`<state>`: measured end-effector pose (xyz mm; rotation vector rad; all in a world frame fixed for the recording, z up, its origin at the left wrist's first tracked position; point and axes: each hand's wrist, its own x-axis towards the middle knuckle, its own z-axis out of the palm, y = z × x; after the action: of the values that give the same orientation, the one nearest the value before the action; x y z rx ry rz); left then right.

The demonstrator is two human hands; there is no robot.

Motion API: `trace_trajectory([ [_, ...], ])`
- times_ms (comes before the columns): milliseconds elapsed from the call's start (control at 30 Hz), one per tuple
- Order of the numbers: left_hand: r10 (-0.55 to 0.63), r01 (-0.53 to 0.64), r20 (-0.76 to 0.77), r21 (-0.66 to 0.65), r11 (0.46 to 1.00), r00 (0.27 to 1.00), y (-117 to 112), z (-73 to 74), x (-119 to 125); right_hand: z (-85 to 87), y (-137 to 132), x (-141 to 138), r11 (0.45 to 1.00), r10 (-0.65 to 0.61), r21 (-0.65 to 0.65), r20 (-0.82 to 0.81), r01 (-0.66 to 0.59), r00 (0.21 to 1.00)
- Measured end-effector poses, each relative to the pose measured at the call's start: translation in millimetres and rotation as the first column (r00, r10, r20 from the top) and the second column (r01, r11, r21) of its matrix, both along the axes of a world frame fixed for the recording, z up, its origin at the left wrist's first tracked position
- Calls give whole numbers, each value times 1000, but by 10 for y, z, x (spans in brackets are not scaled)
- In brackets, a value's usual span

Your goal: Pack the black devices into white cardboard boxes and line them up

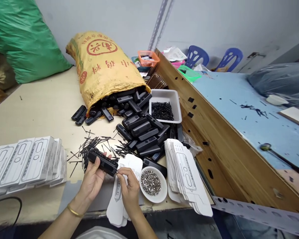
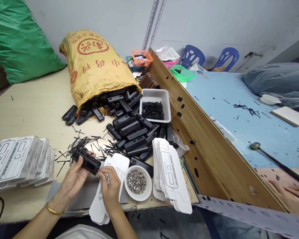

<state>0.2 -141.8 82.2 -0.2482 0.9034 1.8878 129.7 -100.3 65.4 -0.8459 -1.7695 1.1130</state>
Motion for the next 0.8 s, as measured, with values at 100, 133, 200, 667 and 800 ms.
trace_trajectory([
  [100,-12,13,-42,14,1000,999,-12,-3,33,67,29,30,998,28,61,34,-30,999],
  [133,-15,16,-57,20,1000,998,-10,-10,50,77,35,38,996,41,80,49,-44,998],
  [200,-19,22,-94,28,999,995,-8,-15,77,79,35,44,989,62,126,87,-73,994],
  [667,-239,197,-614,-137,971,752,-193,-240,-171,152,502,475,951,-24,280,478,-127,878],
  [800,-219,205,-358,-78,976,907,50,-289,-264,119,706,540,939,43,184,775,-291,630],
])
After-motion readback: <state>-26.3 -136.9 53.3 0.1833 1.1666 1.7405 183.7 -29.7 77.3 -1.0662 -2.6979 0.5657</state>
